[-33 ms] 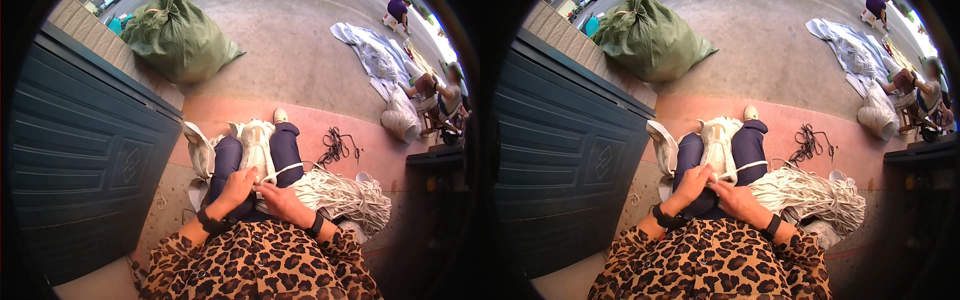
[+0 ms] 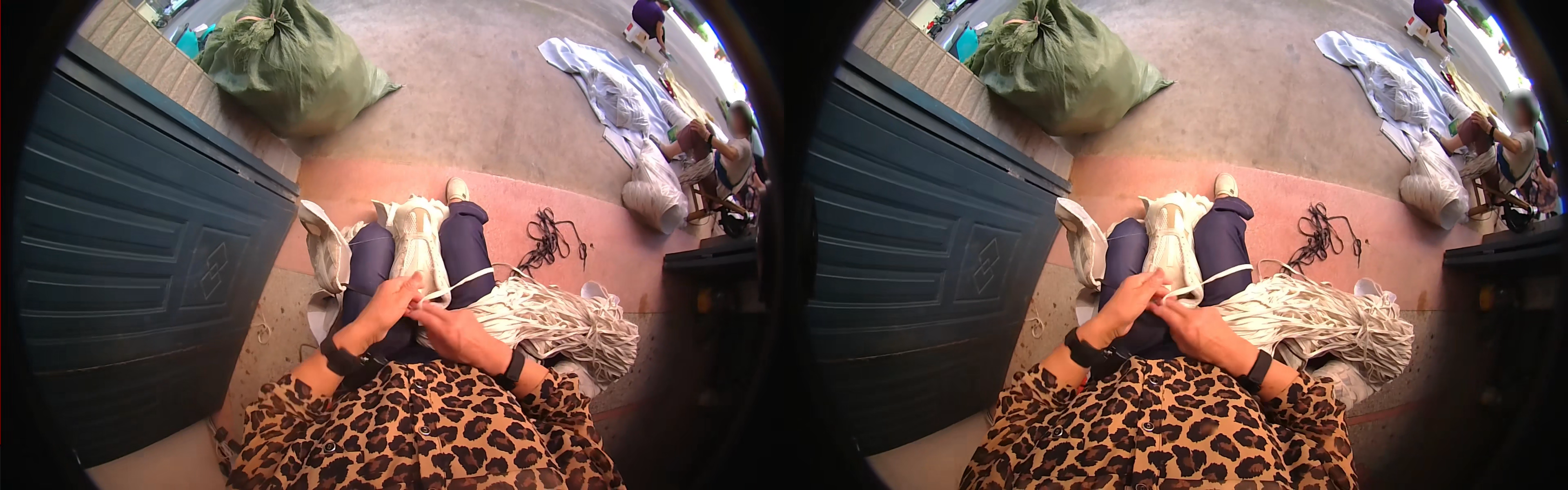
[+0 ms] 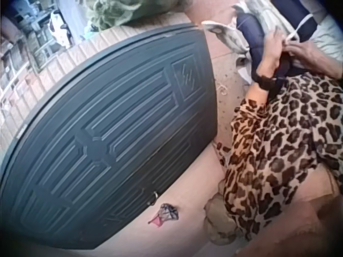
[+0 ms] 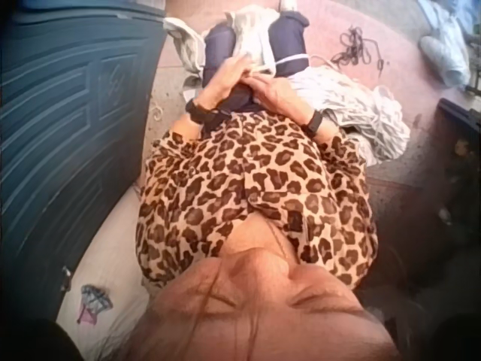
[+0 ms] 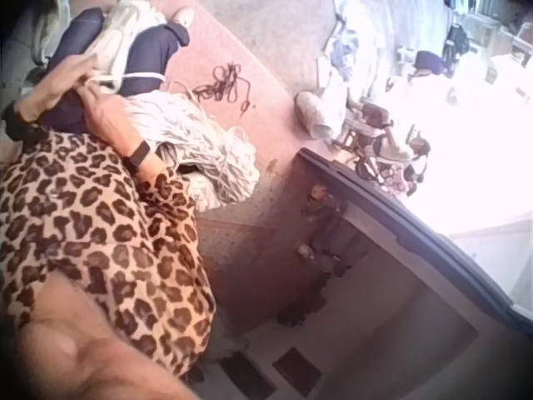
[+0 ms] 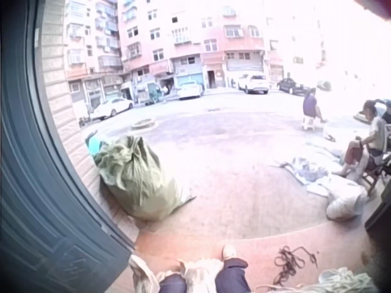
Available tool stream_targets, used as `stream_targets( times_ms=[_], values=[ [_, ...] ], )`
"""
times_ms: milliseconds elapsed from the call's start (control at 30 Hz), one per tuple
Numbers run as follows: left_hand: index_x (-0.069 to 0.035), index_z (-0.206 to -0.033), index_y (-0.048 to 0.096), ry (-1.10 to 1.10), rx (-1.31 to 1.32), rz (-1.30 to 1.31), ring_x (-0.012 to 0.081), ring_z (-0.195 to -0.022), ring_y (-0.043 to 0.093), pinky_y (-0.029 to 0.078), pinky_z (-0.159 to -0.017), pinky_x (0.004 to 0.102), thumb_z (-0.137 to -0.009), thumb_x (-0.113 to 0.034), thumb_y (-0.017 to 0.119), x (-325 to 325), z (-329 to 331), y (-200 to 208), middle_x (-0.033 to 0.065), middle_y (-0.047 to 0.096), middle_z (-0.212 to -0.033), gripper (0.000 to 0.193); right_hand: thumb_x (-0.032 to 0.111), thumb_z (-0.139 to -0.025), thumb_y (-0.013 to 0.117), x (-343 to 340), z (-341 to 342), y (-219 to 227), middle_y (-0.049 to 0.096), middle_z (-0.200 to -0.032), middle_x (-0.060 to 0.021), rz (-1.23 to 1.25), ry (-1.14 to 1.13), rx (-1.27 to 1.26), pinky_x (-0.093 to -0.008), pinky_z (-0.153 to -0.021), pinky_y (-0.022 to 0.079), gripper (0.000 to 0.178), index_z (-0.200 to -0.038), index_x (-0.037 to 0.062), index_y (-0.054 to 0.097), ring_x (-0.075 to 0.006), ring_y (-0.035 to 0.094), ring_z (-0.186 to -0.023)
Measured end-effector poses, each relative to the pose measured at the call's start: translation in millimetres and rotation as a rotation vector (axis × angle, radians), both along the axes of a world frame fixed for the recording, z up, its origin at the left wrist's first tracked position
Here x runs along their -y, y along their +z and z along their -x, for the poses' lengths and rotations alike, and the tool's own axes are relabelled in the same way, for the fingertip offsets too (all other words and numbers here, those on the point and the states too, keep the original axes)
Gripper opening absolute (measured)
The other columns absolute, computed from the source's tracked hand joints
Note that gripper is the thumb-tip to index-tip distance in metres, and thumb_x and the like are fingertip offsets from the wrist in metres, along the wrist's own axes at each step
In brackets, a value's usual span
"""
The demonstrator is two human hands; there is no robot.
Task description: The person laces a shoe by hand, threading a long white lace through the eyelets and pulling it tight. They repeatedly pick up and set down additional shoes from a pile, repeating the threading process on each shoe.
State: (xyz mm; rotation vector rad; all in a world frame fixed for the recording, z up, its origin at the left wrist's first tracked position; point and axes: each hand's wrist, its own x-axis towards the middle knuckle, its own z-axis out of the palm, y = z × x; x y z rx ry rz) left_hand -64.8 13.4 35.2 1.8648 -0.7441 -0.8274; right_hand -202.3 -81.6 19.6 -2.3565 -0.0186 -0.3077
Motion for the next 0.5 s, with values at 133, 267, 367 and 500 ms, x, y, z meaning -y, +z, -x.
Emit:
stream_targets(
  times_ms=[133,267,367,500],
  values=[
    [0.001,-0.097,0.057,0.047,-0.799,0.049,0.007,-0.069,0.055,0.045,-0.063,0.0197,-0.086,-0.017,0.058,2,0,-13,0.0035,0.06,-0.082,0.021,0.005,-0.075,0.053,1,-3,-19,0.061,-0.095,-0.0096,-0.079,0.158,-0.002,-0.0346,-0.059,0.05,0.025,-0.1,0.0036,0.056,-0.0232,0.062,-0.069],
    [0.002,-0.098,0.057,-0.042,-0.555,0.024,0.0054,-0.065,0.053,0.044,-0.061,0.018,-0.085,-0.011,0.057,0,-2,-11,0.0008,0.058,-0.077,0.018,0.024,-0.09,0.049,25,-8,-26,0.062,-0.093,-0.0066,-1.682,-0.316,-0.339,-0.0299,-0.077,0.046,0.024,-0.098,0.0021,0.055,-0.0162,0.059,-0.081],
    [0.002,-0.098,0.056,-0.125,-0.544,-0.078,0.0048,-0.065,0.053,0.043,-0.06,0.0179,-0.085,-0.008,0.057,-9,2,-10,-0.0002,0.057,-0.075,0.017,0.026,-0.094,0.043,67,-25,-18,0.057,-0.079,-0.003,-1.989,-0.569,-0.098,-0.0332,-0.074,0.046,0.024,-0.099,0.0048,0.051,-0.0138,0.054,-0.071],
    [0.003,-0.1,0.055,-0.168,-0.541,-0.186,0.0054,-0.065,0.053,0.044,-0.06,0.0184,-0.083,-0.004,0.058,-23,2,-12,0.001,0.058,-0.076,0.019,0.026,-0.095,0.04,125,-28,-19,0.037,-0.063,0.0035,-1.9,-0.613,0.25,-0.0264,-0.056,0.04,0.019,-0.091,0.0083,0.047,-0.0087,0.036,-0.054]
  ],
)
